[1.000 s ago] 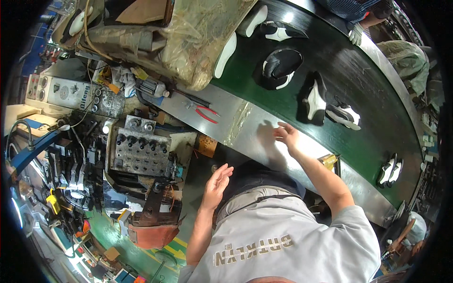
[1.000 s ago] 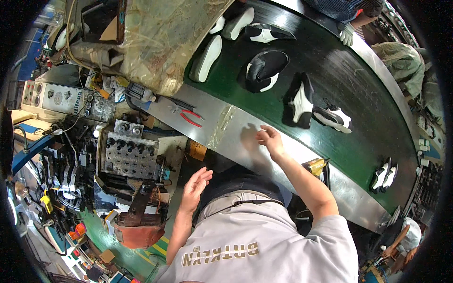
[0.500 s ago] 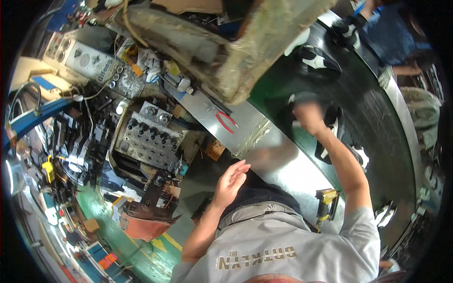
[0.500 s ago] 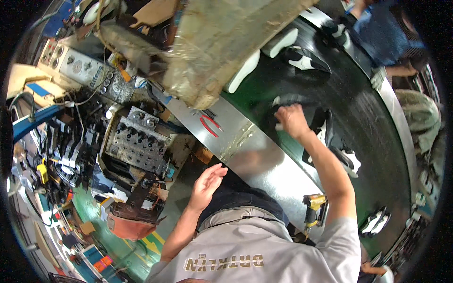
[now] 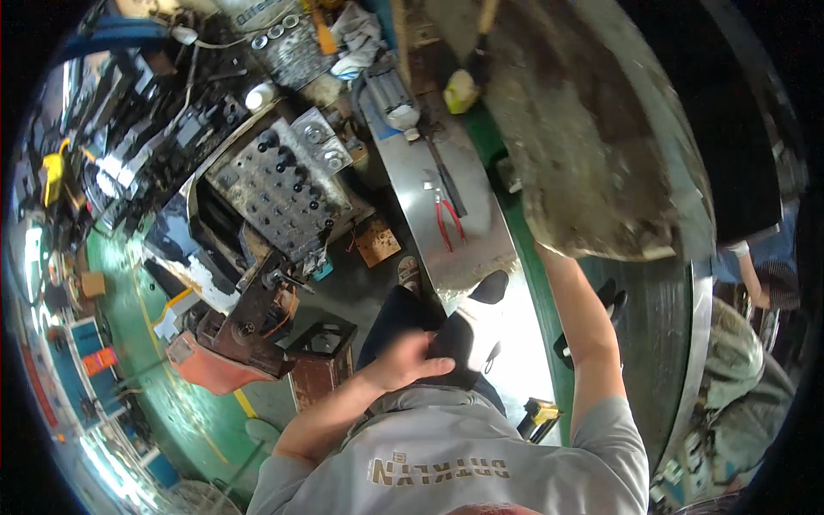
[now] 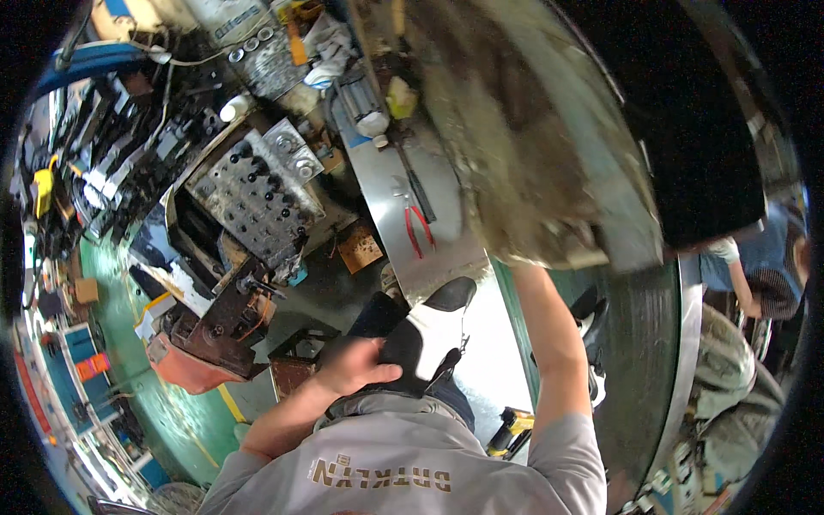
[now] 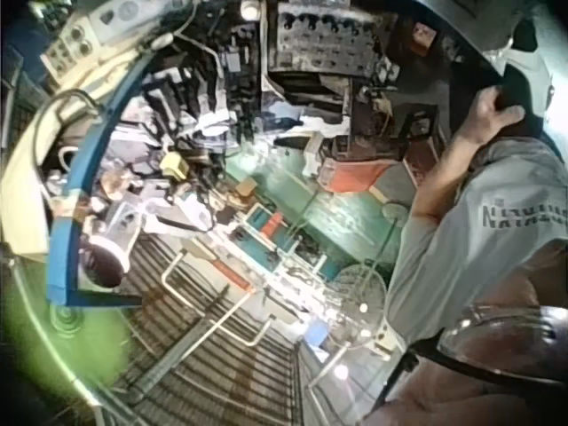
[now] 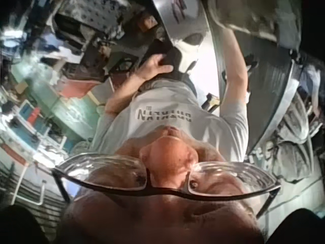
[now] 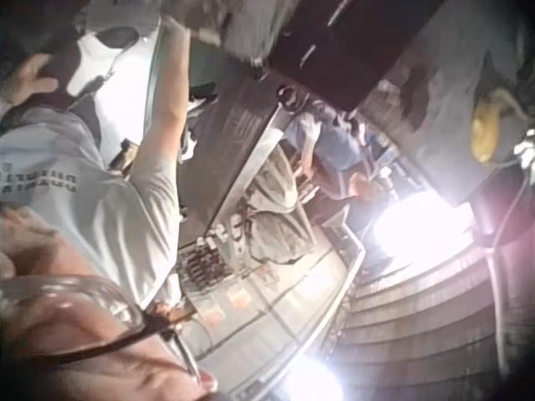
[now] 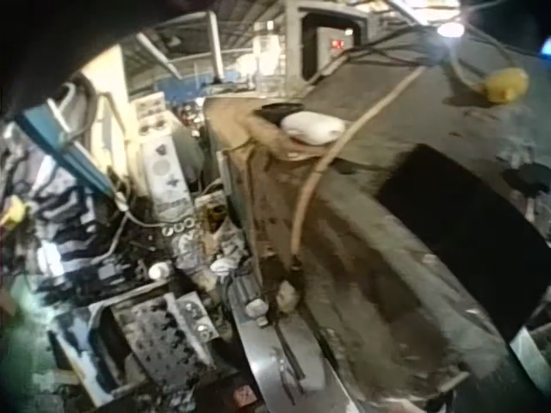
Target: The person inserts white shoe lasts into black-and-white and orange shoes, then places them into a machine to secure the lasts. The process is repeated for multiple shoes, with the person handling each shoe individually and returning them to the conveyor belt after processing.
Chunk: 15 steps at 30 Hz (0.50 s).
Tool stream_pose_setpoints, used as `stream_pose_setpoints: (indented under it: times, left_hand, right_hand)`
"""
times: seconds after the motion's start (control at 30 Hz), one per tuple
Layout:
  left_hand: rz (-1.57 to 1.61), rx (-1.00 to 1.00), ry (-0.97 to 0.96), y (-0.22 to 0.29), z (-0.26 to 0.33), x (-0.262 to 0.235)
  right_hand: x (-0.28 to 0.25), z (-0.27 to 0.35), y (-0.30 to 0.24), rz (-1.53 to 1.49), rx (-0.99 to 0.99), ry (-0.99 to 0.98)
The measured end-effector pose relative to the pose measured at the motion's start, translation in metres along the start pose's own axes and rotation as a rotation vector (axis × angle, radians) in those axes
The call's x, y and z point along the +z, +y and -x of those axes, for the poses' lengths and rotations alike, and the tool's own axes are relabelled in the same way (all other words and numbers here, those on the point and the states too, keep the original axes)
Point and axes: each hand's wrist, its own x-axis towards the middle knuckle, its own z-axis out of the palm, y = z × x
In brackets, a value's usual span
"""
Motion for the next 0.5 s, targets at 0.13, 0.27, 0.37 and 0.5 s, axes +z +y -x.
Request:
stream_pose_setpoints:
  times: [0.13,0.27,0.37,0.5]
  left_hand:
    - [0.063,0.127,0.094,0.005,0.035,-0.009]
    - [-0.042,0.153,0.243,-0.002,0.04,-0.016]
    - [-0.118,0.181,0.375,-0.001,0.044,-0.023]
    - [-0.09,0.237,0.503,-0.001,0.064,-0.037]
  right_hand:
    - [0.027,-0.029,0.021,0.1,0.067,0.091]
    - [0.029,-0.036,0.029,0.145,0.07,0.04]
    - [-0.01,-0.048,0.03,0.268,0.028,-0.115]
    - [-0.098,-0.044,0.039,0.845,0.054,-0.427]
